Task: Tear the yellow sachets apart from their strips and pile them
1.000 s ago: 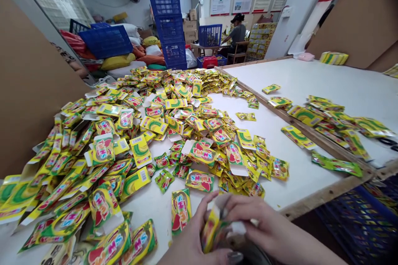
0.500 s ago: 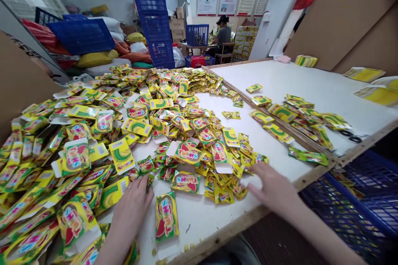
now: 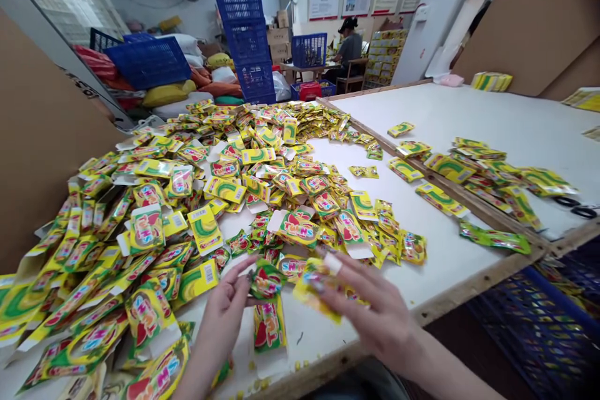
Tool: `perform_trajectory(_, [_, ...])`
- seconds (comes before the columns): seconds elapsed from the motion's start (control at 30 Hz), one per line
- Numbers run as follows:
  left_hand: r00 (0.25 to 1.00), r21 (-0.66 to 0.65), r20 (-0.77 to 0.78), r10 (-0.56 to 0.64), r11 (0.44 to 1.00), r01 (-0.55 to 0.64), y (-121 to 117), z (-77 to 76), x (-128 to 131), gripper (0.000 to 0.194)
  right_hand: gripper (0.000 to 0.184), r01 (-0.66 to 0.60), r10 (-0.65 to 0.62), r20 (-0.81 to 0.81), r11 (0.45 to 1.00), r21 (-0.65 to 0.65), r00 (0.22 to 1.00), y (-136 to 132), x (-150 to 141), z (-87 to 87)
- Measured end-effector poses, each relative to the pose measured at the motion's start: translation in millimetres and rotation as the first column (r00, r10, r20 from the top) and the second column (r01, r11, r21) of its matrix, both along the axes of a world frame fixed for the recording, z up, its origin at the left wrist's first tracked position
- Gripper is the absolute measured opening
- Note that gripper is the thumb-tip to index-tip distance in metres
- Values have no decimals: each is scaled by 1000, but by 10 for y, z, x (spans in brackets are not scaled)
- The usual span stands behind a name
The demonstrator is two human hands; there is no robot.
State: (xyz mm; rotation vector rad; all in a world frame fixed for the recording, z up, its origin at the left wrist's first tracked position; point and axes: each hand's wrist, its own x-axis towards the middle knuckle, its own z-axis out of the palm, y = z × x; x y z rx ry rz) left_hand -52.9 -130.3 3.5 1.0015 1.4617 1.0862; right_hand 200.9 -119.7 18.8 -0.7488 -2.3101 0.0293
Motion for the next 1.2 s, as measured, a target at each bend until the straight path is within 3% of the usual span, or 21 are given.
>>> perform_trajectory(0.1, [984, -53, 177, -11, 998, 21, -128, 114, 206, 54, 39, -185, 180, 98, 981, 52, 979, 30, -335, -72])
perform_trajectory(0.2, [934, -74, 357, 28, 997, -2, -202, 106, 275, 46, 39, -223, 218, 166, 975, 8, 962, 61, -437, -173])
perform_trajectory(0.3, [903, -85, 429, 20, 996, 18, -217, 16, 289, 40, 44, -236, 255, 179, 964, -123, 950, 59, -381, -205])
perform_trajectory(0.37, [886, -96, 463, 13, 995, 36, -213, -42, 311, 37, 52, -255, 294, 106, 926, -278, 950, 21, -323, -183])
perform_trajectory(0.47, [853, -125, 521, 39, 992, 30, -202, -93, 371, 35, 59, -344, 265, -221, 759, -552, 939, -62, -311, -156])
perform_trajectory(0.57, [883, -99, 466, 59, 995, -14, -181, -116, 422, 37, 65, -507, -52, -627, 537, -674, 777, -93, -458, -198])
perform_trajectory(0.63, [934, -22, 357, 13, 1000, -5, -166, -119, 417, 37, 62, -593, -270, -692, 367, -717, 670, -58, -594, -243])
perform_trajectory(0.7, [987, 84, 149, -60, 995, 48, -158, -98, 355, 32, 49, -613, -344, -647, 216, -760, 681, 11, -674, -266])
perform_trajectory(0.73, [996, 147, -7, -89, 985, 89, -156, -74, 302, 28, 40, -595, -336, -622, 191, -781, 708, 52, -673, -264])
perform_trajectory(0.77, [976, 212, -191, -105, 966, 146, -154, -43, 237, 25, 32, -556, -317, -594, 212, -804, 739, 93, -643, -254])
perform_trajectory(0.83, [815, 277, -564, -134, 899, 340, -146, 29, 99, 27, 21, -386, -263, -498, 380, -840, 826, 161, -512, -222])
perform_trajectory(0.9, [538, 178, -814, -219, 787, 590, -130, 76, 0, 42, 13, -123, -194, -289, 592, -797, 938, 190, -347, -212])
perform_trajectory(0.97, [245, -34, -905, -349, 631, 775, -107, 60, -19, 50, 17, 81, -122, -21, 765, -638, 992, 160, -223, -261])
perform_trajectory(1.0, [110, -142, -912, -395, 557, 819, -93, 28, 1, 50, 22, 125, -80, 106, 826, -549, 991, 123, -188, -310])
perform_trajectory(1.03, [-4, -234, -909, -416, 504, 831, -78, -15, 33, 46, 26, 138, -35, 220, 870, -473, 975, 76, -170, -371])
perform_trajectory(1.1, [-169, -368, -898, -407, 482, 795, -46, -94, 99, 37, 27, 104, 55, 396, 923, -371, 917, -25, -161, -502])
perform_trajectory(1.2, [-246, -422, -895, -373, 526, 739, -6, -80, 97, 32, 27, 58, 128, 445, 923, -381, 887, -105, -126, -608])
